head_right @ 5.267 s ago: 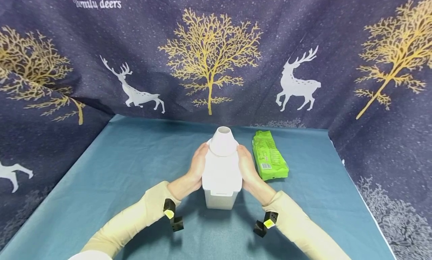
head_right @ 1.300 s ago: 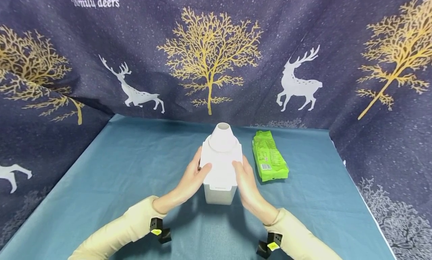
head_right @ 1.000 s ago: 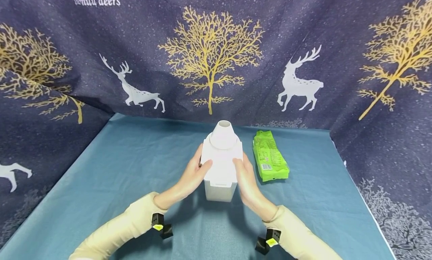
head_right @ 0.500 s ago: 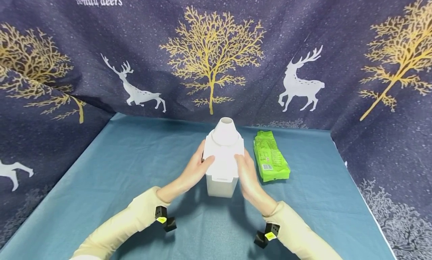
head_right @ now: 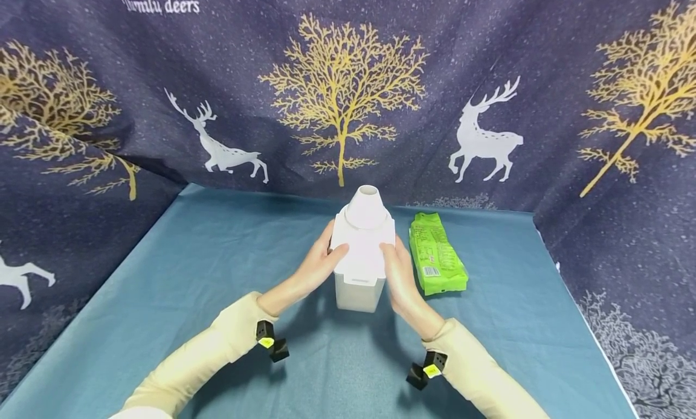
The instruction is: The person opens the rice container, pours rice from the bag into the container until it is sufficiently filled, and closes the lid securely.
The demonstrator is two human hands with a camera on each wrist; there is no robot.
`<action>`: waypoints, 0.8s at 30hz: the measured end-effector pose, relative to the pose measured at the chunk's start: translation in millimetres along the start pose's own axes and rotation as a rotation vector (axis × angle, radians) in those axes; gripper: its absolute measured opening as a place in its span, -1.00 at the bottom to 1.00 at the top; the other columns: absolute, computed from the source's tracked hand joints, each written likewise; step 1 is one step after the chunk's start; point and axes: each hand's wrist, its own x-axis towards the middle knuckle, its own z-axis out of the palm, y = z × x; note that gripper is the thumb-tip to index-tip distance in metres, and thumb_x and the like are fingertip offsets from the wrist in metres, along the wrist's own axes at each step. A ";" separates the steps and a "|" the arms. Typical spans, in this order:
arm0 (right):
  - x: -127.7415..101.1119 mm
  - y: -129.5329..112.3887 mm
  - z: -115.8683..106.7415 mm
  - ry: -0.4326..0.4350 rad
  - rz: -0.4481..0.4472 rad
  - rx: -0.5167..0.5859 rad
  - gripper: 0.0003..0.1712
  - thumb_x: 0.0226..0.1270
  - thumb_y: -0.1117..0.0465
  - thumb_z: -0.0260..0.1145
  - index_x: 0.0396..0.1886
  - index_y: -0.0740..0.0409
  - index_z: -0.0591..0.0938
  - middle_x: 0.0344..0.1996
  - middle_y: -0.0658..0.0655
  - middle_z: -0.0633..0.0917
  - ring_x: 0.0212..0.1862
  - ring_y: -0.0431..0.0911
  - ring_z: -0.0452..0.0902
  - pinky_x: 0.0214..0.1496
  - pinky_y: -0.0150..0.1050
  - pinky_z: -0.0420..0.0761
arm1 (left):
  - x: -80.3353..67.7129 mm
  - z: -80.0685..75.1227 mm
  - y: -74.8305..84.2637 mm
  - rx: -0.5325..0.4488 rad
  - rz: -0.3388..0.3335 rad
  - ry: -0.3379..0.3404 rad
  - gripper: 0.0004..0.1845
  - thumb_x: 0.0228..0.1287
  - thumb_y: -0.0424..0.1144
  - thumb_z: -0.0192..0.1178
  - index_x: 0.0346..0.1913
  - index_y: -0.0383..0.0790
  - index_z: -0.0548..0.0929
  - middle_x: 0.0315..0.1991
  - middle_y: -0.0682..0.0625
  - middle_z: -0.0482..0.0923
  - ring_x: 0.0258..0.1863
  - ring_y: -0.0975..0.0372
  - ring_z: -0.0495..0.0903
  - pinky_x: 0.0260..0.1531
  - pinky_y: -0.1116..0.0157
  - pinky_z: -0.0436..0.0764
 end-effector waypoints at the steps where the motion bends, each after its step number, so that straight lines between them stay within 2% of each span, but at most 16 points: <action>1: 1.1 0.2 -0.2 0.002 -0.002 -0.001 -0.52 0.49 0.21 -0.17 0.33 0.24 0.30 -0.25 -0.14 0.52 -0.21 -0.32 0.45 -0.13 -0.43 0.48 | 1.0 -0.1 -0.1 0.007 -0.004 0.000 -0.23 0.44 -0.23 -0.04 0.51 -0.40 -0.20 0.54 -0.27 -0.16 0.53 -0.01 -0.05 0.45 0.03 0.11; 8: 7.2 -0.1 -1.0 0.027 -0.013 -0.006 -0.50 0.48 0.19 -0.14 0.34 0.25 0.31 -0.22 -0.12 0.51 -0.21 -0.33 0.45 -0.10 -0.45 0.47 | 9.3 -0.3 -1.1 0.016 -0.024 -0.009 -0.22 0.46 -0.21 -0.05 0.52 -0.37 -0.23 0.55 -0.24 -0.20 0.53 0.03 -0.07 0.46 0.06 0.11; 16: 16.7 -1.6 -1.6 0.019 -0.003 -0.017 -0.45 0.48 0.18 -0.17 0.42 0.16 0.26 0.09 0.09 0.45 -0.05 -0.29 0.39 -0.01 -0.45 0.42 | 20.4 0.6 -4.3 -0.051 -0.016 0.002 -0.23 0.45 -0.25 -0.05 0.51 -0.39 -0.21 0.54 -0.28 -0.19 0.53 -0.01 -0.05 0.46 0.05 0.10; 24: 25.9 -1.2 -2.7 0.036 -0.020 -0.014 -0.46 0.48 0.19 -0.16 0.39 0.22 0.29 -0.07 -0.02 0.49 -0.14 -0.32 0.43 -0.06 -0.46 0.45 | 29.4 0.8 -5.8 -0.065 -0.006 0.012 -0.24 0.44 -0.26 -0.05 0.51 -0.39 -0.20 0.55 -0.25 -0.19 0.54 0.03 -0.09 0.48 0.09 0.06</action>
